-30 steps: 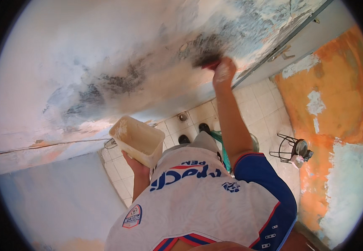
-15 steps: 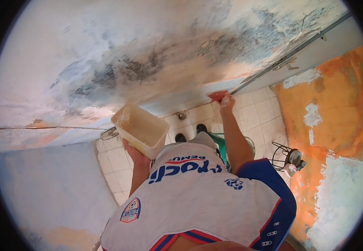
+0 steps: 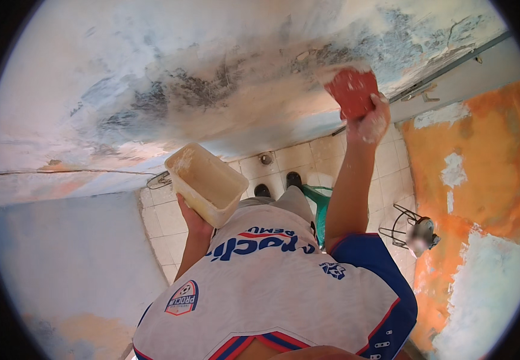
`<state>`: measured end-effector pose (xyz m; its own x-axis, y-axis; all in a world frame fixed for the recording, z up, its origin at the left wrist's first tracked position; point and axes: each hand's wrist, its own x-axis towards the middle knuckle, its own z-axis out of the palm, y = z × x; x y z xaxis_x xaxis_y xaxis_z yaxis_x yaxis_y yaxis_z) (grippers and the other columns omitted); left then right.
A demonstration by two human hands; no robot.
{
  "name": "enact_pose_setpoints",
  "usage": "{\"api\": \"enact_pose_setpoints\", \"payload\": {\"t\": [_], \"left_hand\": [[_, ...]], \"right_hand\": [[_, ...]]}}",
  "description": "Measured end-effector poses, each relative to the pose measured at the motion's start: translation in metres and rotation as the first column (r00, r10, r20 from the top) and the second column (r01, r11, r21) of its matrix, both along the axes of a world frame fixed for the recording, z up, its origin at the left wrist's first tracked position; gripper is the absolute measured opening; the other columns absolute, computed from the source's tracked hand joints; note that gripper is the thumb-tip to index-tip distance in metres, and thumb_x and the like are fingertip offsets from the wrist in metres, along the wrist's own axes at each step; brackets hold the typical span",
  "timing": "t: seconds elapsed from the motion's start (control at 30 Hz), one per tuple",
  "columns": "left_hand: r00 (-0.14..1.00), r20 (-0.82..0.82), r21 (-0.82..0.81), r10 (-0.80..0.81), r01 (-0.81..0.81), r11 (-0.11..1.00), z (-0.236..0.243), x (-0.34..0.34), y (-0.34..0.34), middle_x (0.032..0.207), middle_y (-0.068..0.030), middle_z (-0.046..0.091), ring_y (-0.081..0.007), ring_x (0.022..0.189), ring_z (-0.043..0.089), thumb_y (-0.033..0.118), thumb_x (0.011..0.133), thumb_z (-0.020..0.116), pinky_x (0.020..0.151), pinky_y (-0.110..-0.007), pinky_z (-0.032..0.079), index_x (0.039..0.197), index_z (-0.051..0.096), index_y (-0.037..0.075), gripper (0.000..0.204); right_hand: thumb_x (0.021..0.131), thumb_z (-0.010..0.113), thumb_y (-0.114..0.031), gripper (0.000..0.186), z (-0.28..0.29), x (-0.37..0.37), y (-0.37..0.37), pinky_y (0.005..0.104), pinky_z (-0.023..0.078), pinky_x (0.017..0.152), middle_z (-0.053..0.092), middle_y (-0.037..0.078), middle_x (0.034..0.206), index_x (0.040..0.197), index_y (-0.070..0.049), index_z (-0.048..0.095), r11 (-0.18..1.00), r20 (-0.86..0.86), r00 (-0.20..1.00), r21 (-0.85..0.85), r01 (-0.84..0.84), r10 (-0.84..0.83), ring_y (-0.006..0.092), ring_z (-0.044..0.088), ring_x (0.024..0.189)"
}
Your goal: The person mixes a patching compound in a container and then applies it to a damaged wall using a putty knife.
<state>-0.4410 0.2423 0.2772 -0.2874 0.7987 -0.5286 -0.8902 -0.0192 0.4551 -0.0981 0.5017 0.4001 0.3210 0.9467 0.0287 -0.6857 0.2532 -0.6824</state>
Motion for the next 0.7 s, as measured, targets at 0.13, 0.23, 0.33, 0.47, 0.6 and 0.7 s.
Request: {"api": "enact_pose_setpoints", "payload": {"t": [0.13,0.23,0.33,0.47,0.6,0.7], "left_hand": [[0.999,0.04,0.021,-0.032,0.031,0.999,0.007,0.006,0.012,0.152,-0.0086,0.042,-0.031,0.137,0.042,0.061,0.102,0.029,0.115,-0.046,0.036,0.152,0.034,0.014,0.069],[0.999,0.04,0.002,-0.036,0.036,0.999,0.009,0.008,0.013,0.152,-0.0088,0.042,-0.0313,0.137,0.042,0.062,0.102,0.029,0.115,-0.045,0.036,0.151,0.035,0.014,0.069],[0.999,0.035,-0.011,-0.041,0.042,0.999,0.01,0.007,0.01,0.152,-0.0089,0.042,-0.0315,0.137,0.042,0.061,0.102,0.029,0.115,-0.045,0.036,0.151,0.035,0.014,0.069],[0.999,0.016,0.054,0.028,-0.028,0.998,0.004,-0.001,-0.01,0.153,-0.009,0.041,-0.0314,0.138,0.042,0.061,0.102,0.029,0.115,-0.046,0.036,0.152,0.034,0.014,0.069],[0.999,0.001,0.127,0.032,-0.032,0.991,0.0,0.0,-0.009,0.154,-0.0087,0.04,-0.0317,0.139,0.04,0.062,0.102,0.028,0.115,-0.046,0.035,0.153,0.032,0.015,0.07],[1.0,0.002,0.103,0.029,-0.029,0.994,0.005,0.006,-0.004,0.153,-0.0086,0.041,-0.0318,0.138,0.041,0.061,0.102,0.028,0.114,-0.048,0.036,0.152,0.033,0.015,0.069]], "right_hand": [[0.084,0.052,-0.011,0.016,-0.08,0.013,-0.013,0.0396,0.059,0.071,0.064,0.013,0.09,0.093,0.002,0.058,0.988,0.017,0.996,-0.127,0.091,-0.089,0.025,0.068,0.079],[0.088,0.05,-0.01,0.015,-0.203,0.01,-0.004,0.0419,0.061,0.065,0.069,0.016,0.089,0.089,0.001,0.061,0.934,0.102,0.992,-0.34,0.106,-0.075,0.0319,0.07,0.074],[0.092,0.047,-0.01,0.02,-0.289,0.016,0.02,0.0438,0.058,0.054,0.067,0.018,0.079,0.082,0.002,0.061,0.915,0.171,0.982,-0.379,0.138,-0.077,0.0312,0.066,0.06],[0.095,0.043,-0.014,0.029,-0.207,0.007,0.076,0.0425,0.057,0.054,0.067,0.021,0.076,0.078,0.003,0.06,0.955,0.403,0.91,-0.218,0.199,-0.098,0.0315,0.064,0.057],[0.092,0.046,-0.016,0.026,0.03,0.006,0.046,0.0407,0.056,0.06,0.068,0.02,0.082,0.09,0.005,0.062,0.979,0.254,0.965,0.169,-0.115,0.069,0.0314,0.066,0.063],[0.089,0.05,-0.016,0.024,0.082,0.02,0.034,0.0405,0.055,0.065,0.068,0.017,0.093,0.098,0.005,0.06,0.982,0.047,0.995,0.176,0.073,-0.083,0.0291,0.067,0.076]]}}
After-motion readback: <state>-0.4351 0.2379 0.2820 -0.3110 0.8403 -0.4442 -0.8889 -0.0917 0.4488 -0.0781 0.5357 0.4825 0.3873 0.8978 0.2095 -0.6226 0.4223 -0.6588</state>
